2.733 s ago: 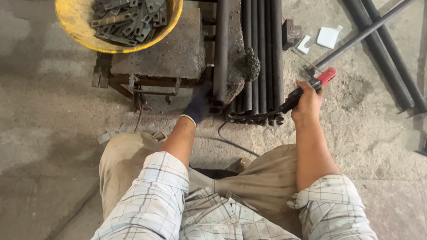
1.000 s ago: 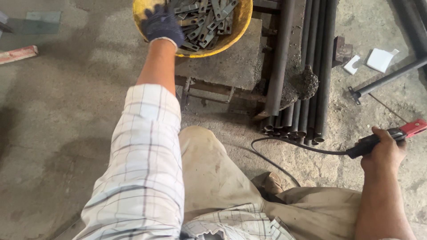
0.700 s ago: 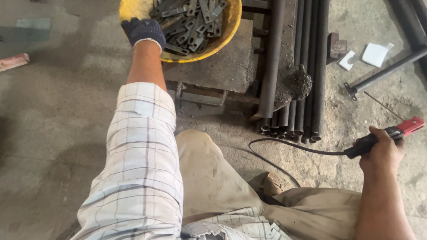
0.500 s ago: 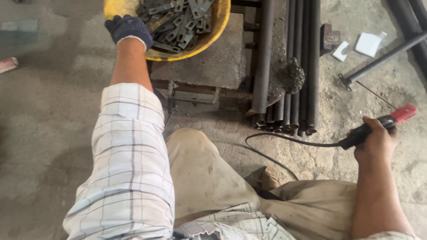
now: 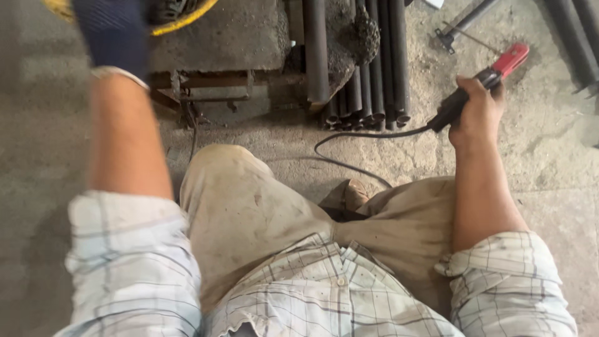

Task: The person welds metal pipes together using an electrode holder. They position the pipes on the floor and apply the welding arc to the joints while using a gloved hand to guide the work.

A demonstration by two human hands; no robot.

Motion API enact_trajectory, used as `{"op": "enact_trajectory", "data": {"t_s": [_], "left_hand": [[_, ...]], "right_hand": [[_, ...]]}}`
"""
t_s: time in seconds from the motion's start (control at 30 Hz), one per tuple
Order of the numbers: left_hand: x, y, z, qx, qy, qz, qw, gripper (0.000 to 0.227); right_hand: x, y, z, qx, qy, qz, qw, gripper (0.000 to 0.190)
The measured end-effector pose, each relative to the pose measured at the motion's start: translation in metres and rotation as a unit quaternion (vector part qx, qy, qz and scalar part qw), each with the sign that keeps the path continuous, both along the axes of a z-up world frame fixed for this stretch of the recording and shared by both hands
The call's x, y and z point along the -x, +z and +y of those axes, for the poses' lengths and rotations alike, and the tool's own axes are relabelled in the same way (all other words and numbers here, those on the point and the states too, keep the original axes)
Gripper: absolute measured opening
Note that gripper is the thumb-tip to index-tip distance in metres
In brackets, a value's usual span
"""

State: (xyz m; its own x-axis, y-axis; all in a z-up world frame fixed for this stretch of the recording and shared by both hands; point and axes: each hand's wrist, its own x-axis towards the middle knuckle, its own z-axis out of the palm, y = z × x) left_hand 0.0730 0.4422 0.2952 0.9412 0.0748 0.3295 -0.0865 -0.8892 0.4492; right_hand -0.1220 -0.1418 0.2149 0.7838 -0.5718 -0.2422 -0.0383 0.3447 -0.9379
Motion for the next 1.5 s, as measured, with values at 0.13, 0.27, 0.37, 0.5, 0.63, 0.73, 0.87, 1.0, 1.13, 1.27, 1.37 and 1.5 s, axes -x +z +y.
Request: {"op": "enact_trajectory", "data": {"t_s": [0.13, 0.27, 0.37, 0.5, 0.63, 0.73, 0.87, 1.0, 1.13, 1.27, 1.37, 1.5], "left_hand": [[0.079, -0.042, -0.113, 0.383, -0.228, -0.027, 0.895, 0.010], [0.130, -0.091, -0.178, 0.047, -0.432, 0.015, 0.901, 0.010], [0.143, -0.122, -0.184, -0.028, -0.394, 0.059, 0.917, 0.014], [0.129, -0.146, -0.174, -0.077, -0.274, 0.014, 0.959, 0.020], [0.119, -0.151, -0.179, -0.072, -0.289, -0.011, 0.955, 0.025], [0.115, -0.148, -0.188, -0.094, -0.284, -0.037, 0.954, 0.025], [0.123, -0.141, -0.188, -0.099, -0.287, -0.044, 0.952, 0.022], [0.127, -0.133, -0.188, -0.048, -0.288, -0.086, 0.953, 0.023], [0.124, -0.131, -0.186, 0.004, -0.307, -0.079, 0.948, 0.018], [0.127, -0.127, -0.183, 0.027, -0.318, -0.130, 0.939, 0.021], [0.125, -0.123, -0.184, 0.026, -0.304, -0.064, 0.950, 0.012], [0.126, -0.122, -0.183, 0.050, -0.306, -0.084, 0.947, 0.015]], "right_hand": [[-0.005, 0.010, 0.013, 0.005, -0.002, 0.005, 1.000, 0.033], [-0.003, 0.007, 0.021, 0.007, 0.017, -0.015, 1.000, 0.036], [-0.002, 0.012, 0.031, 0.020, 0.031, -0.019, 0.999, 0.035], [0.004, 0.024, 0.040, 0.011, 0.036, 0.013, 0.999, 0.034], [0.009, 0.020, 0.036, 0.075, 0.080, -0.031, 0.993, 0.032], [0.010, 0.008, 0.034, 0.212, 0.109, -0.033, 0.971, 0.036], [0.024, 0.010, 0.043, 0.371, 0.171, -0.032, 0.912, 0.048], [0.032, 0.029, 0.069, 0.471, 0.220, -0.045, 0.853, 0.060], [0.049, 0.045, 0.093, 0.573, 0.254, -0.084, 0.775, 0.060], [0.057, 0.054, 0.110, 0.611, 0.274, -0.051, 0.741, 0.062], [0.068, 0.063, 0.121, 0.612, 0.282, -0.073, 0.735, 0.060], [0.072, 0.073, 0.128, 0.601, 0.282, -0.091, 0.742, 0.064]]}}
